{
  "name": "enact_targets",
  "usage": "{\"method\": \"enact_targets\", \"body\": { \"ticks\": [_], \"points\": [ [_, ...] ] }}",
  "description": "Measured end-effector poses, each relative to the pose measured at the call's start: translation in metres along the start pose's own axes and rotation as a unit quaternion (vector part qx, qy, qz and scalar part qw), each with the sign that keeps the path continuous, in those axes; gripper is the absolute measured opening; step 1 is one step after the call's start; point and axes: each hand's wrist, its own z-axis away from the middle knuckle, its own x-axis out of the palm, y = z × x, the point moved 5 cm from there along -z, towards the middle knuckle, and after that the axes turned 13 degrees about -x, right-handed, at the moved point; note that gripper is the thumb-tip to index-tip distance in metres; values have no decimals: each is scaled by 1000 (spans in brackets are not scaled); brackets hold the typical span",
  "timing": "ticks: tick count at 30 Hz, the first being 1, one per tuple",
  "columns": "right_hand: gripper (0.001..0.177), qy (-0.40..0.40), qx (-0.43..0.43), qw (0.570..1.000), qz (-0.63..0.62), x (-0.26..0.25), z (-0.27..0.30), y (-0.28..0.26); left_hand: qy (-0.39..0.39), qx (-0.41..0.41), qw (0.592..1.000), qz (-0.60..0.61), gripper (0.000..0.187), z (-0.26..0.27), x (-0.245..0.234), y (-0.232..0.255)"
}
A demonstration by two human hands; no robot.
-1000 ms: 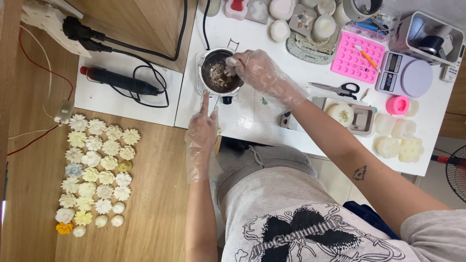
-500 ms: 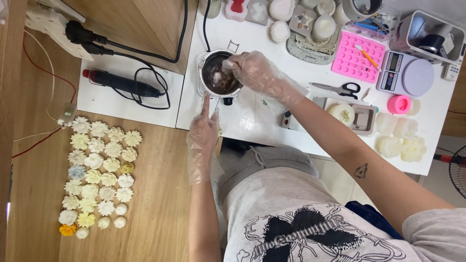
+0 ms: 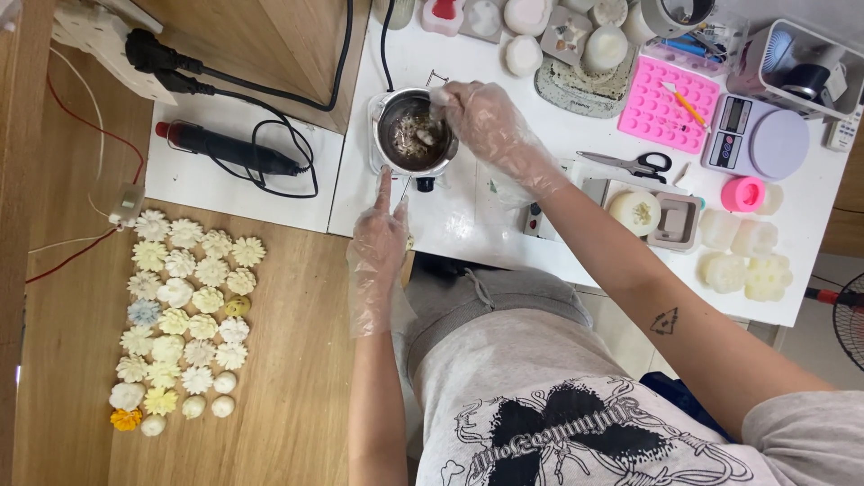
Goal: The recorder melts wax in a heater, stirs it with a spoon, and uses a heat gun to smooth the surface of a wax item in a mold.
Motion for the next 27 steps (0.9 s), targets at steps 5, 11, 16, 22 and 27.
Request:
{"method": "enact_targets", "body": {
  "ticks": [5, 11, 16, 22, 27],
  "points": [
    [27, -13, -41, 999, 12, 7, 3, 2, -30, -23, 999, 5, 63, -1, -1, 0],
    [34, -32, 10, 999, -34, 13, 4, 2, -26, -14, 999, 29, 64, -4, 4, -2],
    [33, -23, 66, 997, 24, 3, 1, -5, 1, 9, 1000, -6, 64, -5, 11, -8],
    [22, -17, 13, 1000, 13, 10, 2, 6, 14, 18, 999, 29, 64, -3, 2, -2],
    [23, -50, -81, 991, -90, 9, 8, -5, -8, -10, 1000, -12, 63, -6, 10, -4]
  ]
}}
